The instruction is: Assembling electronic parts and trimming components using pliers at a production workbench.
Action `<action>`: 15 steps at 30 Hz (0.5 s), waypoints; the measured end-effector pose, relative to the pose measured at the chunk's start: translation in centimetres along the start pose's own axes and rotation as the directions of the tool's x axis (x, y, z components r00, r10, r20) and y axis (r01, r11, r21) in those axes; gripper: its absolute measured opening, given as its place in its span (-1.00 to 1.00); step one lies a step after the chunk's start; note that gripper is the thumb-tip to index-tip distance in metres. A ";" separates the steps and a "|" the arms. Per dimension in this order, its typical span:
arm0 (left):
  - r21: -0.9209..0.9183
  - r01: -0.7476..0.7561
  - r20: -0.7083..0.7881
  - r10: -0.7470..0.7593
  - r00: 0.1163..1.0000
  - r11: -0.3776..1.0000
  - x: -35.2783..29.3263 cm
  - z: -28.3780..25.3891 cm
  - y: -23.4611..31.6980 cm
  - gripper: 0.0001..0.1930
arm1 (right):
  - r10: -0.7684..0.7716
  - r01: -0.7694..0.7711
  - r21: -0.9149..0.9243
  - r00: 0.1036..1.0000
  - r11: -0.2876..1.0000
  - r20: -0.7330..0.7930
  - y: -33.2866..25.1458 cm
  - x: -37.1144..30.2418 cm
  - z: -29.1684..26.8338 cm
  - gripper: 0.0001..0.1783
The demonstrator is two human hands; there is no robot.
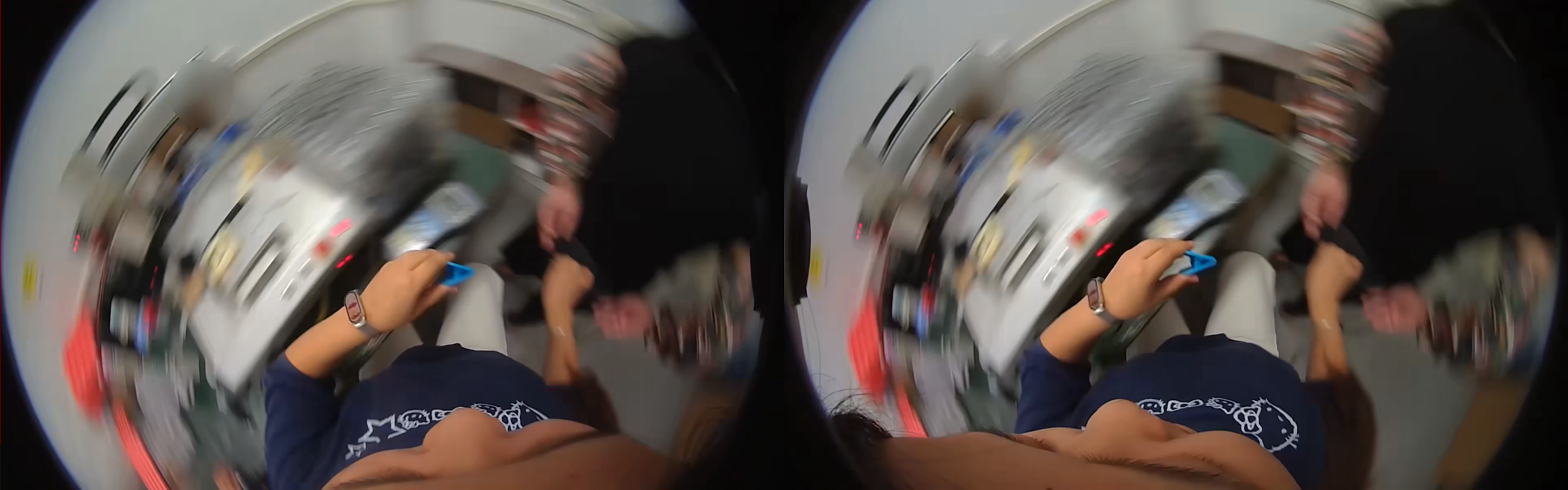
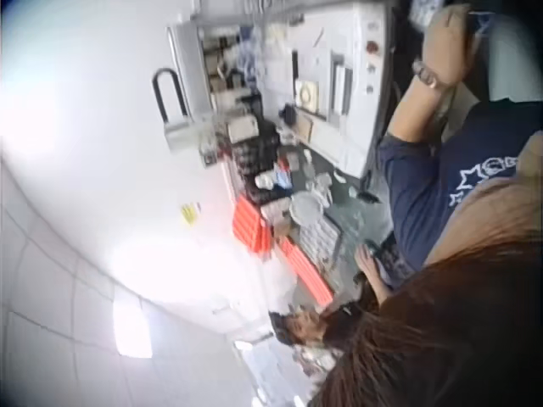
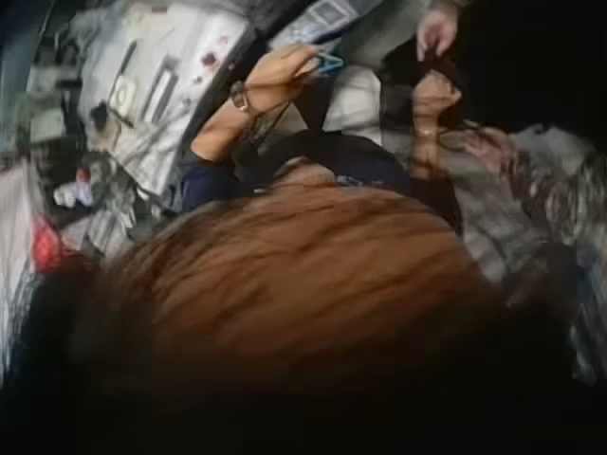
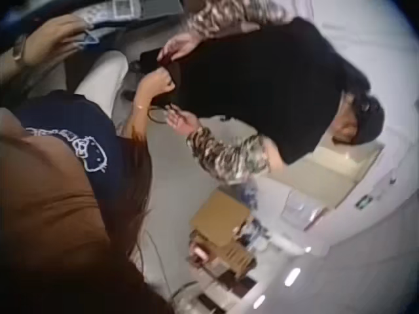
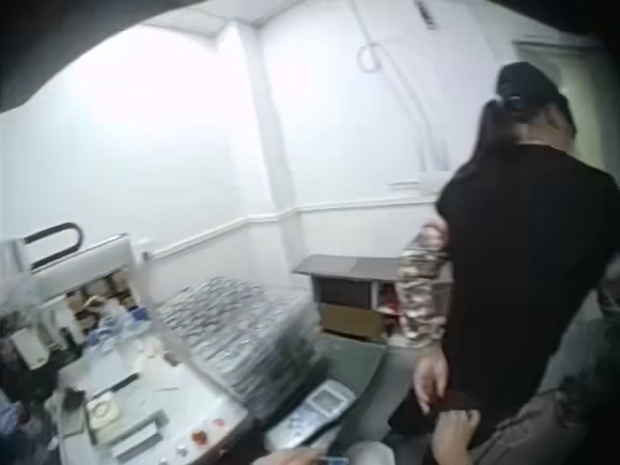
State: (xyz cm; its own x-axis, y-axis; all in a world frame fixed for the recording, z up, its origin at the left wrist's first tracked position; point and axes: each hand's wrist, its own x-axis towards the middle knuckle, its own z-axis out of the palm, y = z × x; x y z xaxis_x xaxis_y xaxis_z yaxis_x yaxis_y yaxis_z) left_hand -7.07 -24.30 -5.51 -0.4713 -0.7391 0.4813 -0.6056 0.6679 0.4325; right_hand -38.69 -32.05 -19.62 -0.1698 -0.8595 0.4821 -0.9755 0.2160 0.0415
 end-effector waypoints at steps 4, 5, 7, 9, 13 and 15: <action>-0.094 -0.318 0.109 0.327 0.939 0.944 9.1 11.1 -3.5 -0.66 | 0.050 -0.014 0.156 0.973 0.988 -0.227 1.7 -2.2 2.9 -0.82; -0.128 -0.365 0.147 0.381 0.913 0.922 10.6 13.5 -3.6 -0.69 | 0.083 -0.024 0.203 0.954 0.979 -0.287 2.0 -2.7 3.3 -0.83; -0.077 -0.541 0.121 0.547 0.829 0.837 12.6 17.1 -2.0 -0.73 | 0.125 -0.018 0.272 0.916 0.962 -0.382 2.8 -3.8 2.6 -0.88; -0.028 -0.593 0.231 0.582 0.780 0.805 14.6 19.8 -1.7 -0.77 | 0.109 0.021 0.344 0.929 0.939 -0.353 3.7 -3.5 1.7 -0.88; 0.083 -0.760 0.248 0.725 0.643 0.645 15.7 23.3 -2.7 -0.81 | 0.045 0.074 0.325 0.938 0.943 -0.344 4.0 -4.1 2.6 -0.89; 0.112 -0.804 0.251 0.767 0.591 0.584 16.3 23.4 -3.4 -0.80 | 0.010 0.108 0.339 0.945 0.934 -0.328 3.8 -3.9 2.7 -0.91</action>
State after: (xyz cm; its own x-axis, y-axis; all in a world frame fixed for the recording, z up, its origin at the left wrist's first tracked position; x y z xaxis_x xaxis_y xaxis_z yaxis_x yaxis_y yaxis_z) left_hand -27.65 -40.70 -16.95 -0.9038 0.0532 0.4246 -0.0459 0.9745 -0.2198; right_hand -42.13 -29.14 -23.70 -0.1242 -0.6580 0.7427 -0.9773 -0.0482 -0.2061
